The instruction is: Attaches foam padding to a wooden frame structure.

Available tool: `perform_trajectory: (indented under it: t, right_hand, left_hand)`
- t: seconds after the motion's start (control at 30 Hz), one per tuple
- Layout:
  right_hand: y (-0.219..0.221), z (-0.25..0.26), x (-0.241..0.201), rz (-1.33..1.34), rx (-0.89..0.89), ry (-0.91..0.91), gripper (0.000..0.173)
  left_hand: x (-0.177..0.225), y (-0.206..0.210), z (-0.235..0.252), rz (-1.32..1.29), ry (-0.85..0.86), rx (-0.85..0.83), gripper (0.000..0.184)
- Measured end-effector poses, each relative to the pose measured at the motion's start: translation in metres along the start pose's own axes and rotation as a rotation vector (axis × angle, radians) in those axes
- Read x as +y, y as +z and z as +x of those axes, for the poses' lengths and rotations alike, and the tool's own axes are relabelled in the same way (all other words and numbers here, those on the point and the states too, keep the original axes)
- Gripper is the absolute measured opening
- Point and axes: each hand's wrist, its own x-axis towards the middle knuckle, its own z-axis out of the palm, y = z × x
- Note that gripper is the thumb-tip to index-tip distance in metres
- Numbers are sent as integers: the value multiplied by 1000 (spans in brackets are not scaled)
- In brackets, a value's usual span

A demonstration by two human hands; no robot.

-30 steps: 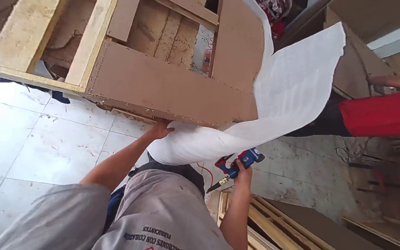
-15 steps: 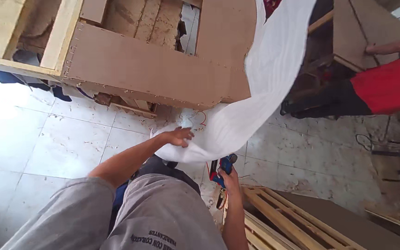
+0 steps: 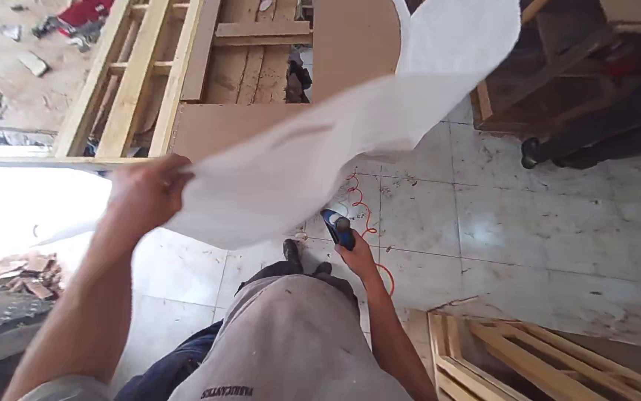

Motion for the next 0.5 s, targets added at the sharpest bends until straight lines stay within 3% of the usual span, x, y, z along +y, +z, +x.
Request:
perform_trajectory:
  t: [0.13, 0.23, 0.3, 0.37, 0.43, 0.5]
  right_hand:
    - [37, 22, -36, 0, -34, -34, 61]
    - [70, 39, -61, 62, -44, -69, 65]
    - [92, 51, -77, 104, -41, -94, 66]
    - [113, 64, -89, 139, -16, -108, 66]
    - [133, 72, -97, 166, 26, -93, 65]
    - [158, 71, -95, 249, 80, -79, 63]
  left_hand:
    - [-3, -70, 54, 280, -95, -77, 30]
    - [-11, -77, 100, 390, -59, -137, 27]
    - [-6, -69, 125, 449, -6, 8, 30]
    - [17, -51, 144, 452, 167, 285, 37]
    - [57, -19, 157, 322, 529, 482, 32]
    - [98, 30, 162, 139, 1021, 388, 25]
